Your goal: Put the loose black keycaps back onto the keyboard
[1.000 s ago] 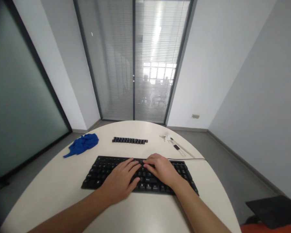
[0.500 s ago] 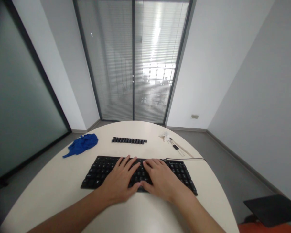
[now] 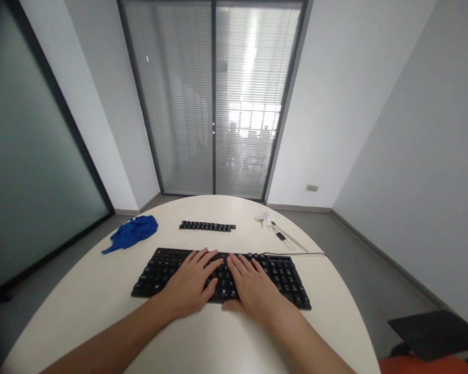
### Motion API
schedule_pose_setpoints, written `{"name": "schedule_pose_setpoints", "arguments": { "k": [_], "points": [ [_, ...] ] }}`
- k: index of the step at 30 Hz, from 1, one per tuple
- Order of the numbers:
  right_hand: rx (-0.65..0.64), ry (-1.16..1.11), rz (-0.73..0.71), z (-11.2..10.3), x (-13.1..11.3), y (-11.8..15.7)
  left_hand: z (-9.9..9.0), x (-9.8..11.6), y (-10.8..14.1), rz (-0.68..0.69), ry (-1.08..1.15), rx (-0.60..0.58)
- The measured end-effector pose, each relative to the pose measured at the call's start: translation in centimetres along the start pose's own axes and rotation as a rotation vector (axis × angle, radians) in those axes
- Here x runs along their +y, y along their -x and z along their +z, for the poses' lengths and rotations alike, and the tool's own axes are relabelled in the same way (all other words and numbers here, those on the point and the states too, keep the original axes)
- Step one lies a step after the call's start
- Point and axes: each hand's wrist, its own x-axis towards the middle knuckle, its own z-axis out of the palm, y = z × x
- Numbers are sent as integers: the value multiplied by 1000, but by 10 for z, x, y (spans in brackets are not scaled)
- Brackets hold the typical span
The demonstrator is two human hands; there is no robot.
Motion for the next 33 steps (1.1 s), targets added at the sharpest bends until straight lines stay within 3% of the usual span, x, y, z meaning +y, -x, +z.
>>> {"name": "schedule_pose_setpoints", "arguments": {
  "k": [7, 13, 19, 26, 33],
  "points": [
    [-31, -58, 32, -6, 0, -3, 2, -1, 1, 3, -3, 38],
    [-132, -103, 96, -18, 1, -6, 0, 2, 2, -3, -3, 26],
    [-97, -97, 85, -15, -1, -8, 1, 1, 2, -1, 0, 31],
    [40, -158, 46, -23, 1, -7, 1, -1, 3, 3, -1, 33],
    [271, -129, 205, -18, 23, -35, 1, -1, 3, 4, -12, 46]
  ]
}}
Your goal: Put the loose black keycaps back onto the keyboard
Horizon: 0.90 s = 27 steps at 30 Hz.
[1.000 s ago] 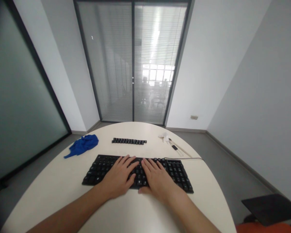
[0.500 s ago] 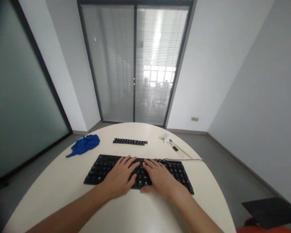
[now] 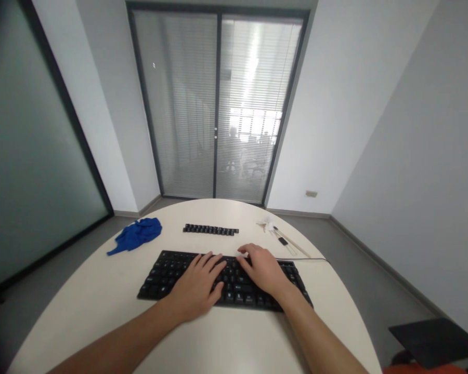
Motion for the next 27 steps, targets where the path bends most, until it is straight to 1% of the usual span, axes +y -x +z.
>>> {"name": "schedule_pose_setpoints", "arguments": {
  "k": [1, 3, 9, 14, 20, 27],
  "points": [
    [8, 31, 31, 3, 3, -7, 0, 0, 0, 1, 0, 2],
    [-48, 142, 97, 9, 8, -21, 1, -1, 0, 5, 0, 10],
    [-69, 287, 178, 22, 12, -61, 1, -1, 0, 5, 2, 2],
    [-82, 399, 241, 33, 11, -83, 0, 0, 0, -7, 7, -19],
    [-90, 455, 272, 42, 7, -92, 1, 0, 0, -21, 14, -30],
    [-50, 382, 291, 39, 3, -84, 0, 0, 0, -21, 32, -32]
  ]
}}
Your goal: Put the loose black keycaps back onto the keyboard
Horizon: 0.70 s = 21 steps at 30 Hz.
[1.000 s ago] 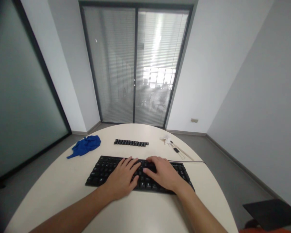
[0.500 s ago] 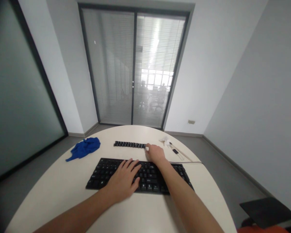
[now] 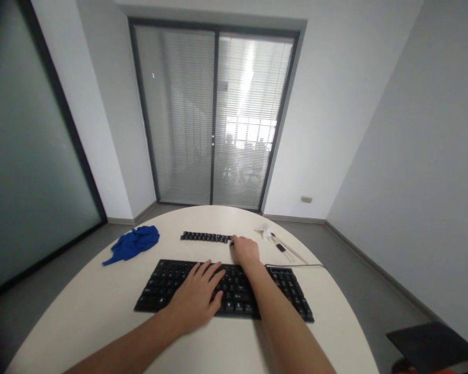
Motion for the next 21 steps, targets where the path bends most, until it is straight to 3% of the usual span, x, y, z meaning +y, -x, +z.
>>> {"name": "schedule_pose_setpoints", "arguments": {
  "k": [7, 12, 21],
  "points": [
    [-2, -267, -62, -23, 16, 41, -3, 1, 0, -9, 5, -18],
    [-34, -669, -282, -27, 28, 83, -1, 1, 0, -5, 1, -3],
    [126, -521, -338, -4, 16, 94, -3, 3, 0, -24, 31, -27]
  ]
}}
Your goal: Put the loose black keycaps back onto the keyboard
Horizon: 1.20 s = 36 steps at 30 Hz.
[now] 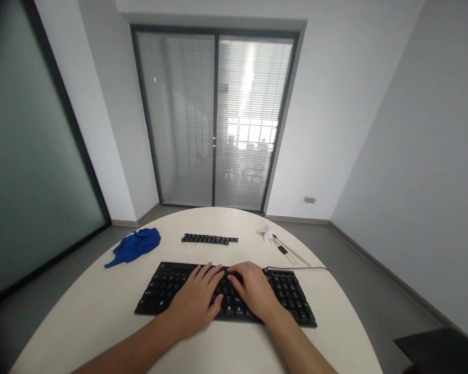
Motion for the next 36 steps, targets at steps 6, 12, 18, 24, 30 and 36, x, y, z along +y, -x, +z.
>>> {"name": "schedule_pose_setpoints", "arguments": {
  "k": [6, 12, 18, 24, 30, 36],
  "points": [
    [-17, 65, -19, 0, -9, 1, -2, -1, 1, -3, 23, -27],
    [-13, 18, 1, 0, -10, 3, -1, -3, 1, 27, 25, -11],
    [-5, -87, 54, 4, -3, 2, 1, -4, 1, 61, 37, 21],
    [-17, -152, 66, 6, 1, 0, 1, -3, 0, 71, 60, 46],
    [4, -201, 40, 8, 3, 1, -1, -1, 0, 66, 60, 29],
    [4, -171, 53, 7, 2, 1, -2, -1, 0, 79, 72, 28]
  ]
}}
